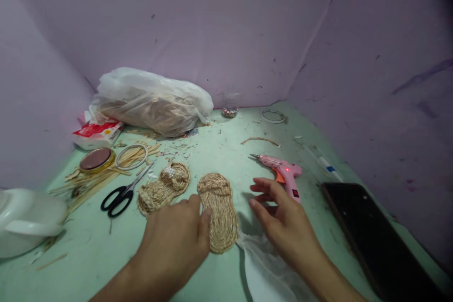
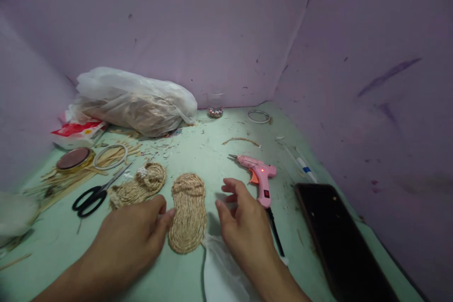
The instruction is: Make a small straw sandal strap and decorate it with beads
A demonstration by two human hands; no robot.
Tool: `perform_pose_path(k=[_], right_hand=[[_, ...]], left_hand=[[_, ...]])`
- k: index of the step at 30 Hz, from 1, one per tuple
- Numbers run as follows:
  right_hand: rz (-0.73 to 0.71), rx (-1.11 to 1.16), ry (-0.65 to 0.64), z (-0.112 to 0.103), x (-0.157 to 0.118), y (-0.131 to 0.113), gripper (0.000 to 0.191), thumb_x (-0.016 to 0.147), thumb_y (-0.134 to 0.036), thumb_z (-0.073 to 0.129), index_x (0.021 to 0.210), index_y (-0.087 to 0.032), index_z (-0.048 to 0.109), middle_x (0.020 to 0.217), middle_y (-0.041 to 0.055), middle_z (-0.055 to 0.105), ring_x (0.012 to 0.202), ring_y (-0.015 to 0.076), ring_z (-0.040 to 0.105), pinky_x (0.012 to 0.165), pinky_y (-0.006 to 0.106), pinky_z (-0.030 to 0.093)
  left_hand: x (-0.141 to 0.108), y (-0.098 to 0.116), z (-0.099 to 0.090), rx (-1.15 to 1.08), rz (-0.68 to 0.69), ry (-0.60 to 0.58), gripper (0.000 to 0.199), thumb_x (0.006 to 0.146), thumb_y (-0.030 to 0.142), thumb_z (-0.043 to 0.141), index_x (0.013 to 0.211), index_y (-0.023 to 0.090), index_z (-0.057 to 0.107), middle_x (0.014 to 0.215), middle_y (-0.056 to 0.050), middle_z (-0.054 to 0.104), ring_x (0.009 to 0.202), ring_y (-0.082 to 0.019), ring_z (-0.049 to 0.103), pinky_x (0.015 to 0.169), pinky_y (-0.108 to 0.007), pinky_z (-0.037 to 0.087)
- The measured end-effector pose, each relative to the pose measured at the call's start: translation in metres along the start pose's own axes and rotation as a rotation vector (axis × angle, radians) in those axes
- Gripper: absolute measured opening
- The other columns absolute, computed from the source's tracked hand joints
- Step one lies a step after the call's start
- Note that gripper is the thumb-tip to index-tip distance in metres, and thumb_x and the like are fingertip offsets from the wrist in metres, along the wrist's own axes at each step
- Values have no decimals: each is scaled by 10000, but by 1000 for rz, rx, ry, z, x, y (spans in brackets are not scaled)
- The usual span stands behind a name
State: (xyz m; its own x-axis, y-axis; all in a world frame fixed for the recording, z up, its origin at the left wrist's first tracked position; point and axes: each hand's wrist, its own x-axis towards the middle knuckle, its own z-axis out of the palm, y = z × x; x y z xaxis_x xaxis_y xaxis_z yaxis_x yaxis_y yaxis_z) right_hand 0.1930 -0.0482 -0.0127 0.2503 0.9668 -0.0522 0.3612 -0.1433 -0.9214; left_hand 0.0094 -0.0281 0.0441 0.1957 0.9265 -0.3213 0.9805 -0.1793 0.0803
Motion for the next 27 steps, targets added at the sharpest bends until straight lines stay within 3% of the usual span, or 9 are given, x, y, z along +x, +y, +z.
perform_pose_path(k=[3,6,11,15,18,20,23,27], right_hand=[[-163,-175,144,-10,1,-1,301,788,-309,513,1070,-210,542,936,80,663,787,208,636,719,387,499],[-224,-201,183,-12,3,-3,243,797,-291,508,1018,-215,573,844,51,687,729,190,649,670,340,509],[-311,-297,-27,1,6,-13,146,807,-306,530,840,-221,644,718,19,682,603,164,616,572,289,482],[-388,-313,-52,13,25,-25,181,815,-308,514,821,-221,672,832,37,688,743,183,612,645,292,464],[-294,-341,-217,23,47,-32,181,780,-307,530,783,-219,688,892,45,688,816,203,608,712,305,449],[-235,-366,-315,30,58,-34,144,733,-299,570,723,-219,690,832,38,696,771,204,614,686,294,445],[-211,-393,-375,38,67,-34,113,694,-272,587,644,-216,672,698,23,684,703,196,614,627,271,429],[-187,-405,-435,42,69,-33,146,698,-271,553,596,-205,634,670,23,657,681,187,596,608,261,413]], left_hand=[[8,-13,-10,46,-67,52,307,868,330,324,748,179,563,750,-105,685,749,-290,656,634,-367,426],[10,-16,-3,18,-38,24,346,860,354,347,715,169,600,754,-120,694,753,-290,660,629,-363,439],[4,-4,21,-19,57,21,289,817,347,422,799,156,639,735,-138,700,711,-313,669,602,-386,475],[4,-1,23,-21,44,30,234,805,277,445,839,143,634,741,-144,701,704,-308,674,619,-398,494],[5,-3,23,-40,71,30,208,803,235,446,845,144,628,761,-135,699,706,-296,675,635,-400,505],[4,-2,25,-61,116,13,201,793,205,446,853,143,627,781,-136,695,705,-296,673,637,-410,514],[3,2,28,-79,156,-42,237,736,112,446,895,118,621,790,-154,687,713,-302,673,637,-426,527],[3,6,28,-106,173,-88,340,626,34,462,927,91,611,802,-171,683,736,-317,671,649,-447,534]])
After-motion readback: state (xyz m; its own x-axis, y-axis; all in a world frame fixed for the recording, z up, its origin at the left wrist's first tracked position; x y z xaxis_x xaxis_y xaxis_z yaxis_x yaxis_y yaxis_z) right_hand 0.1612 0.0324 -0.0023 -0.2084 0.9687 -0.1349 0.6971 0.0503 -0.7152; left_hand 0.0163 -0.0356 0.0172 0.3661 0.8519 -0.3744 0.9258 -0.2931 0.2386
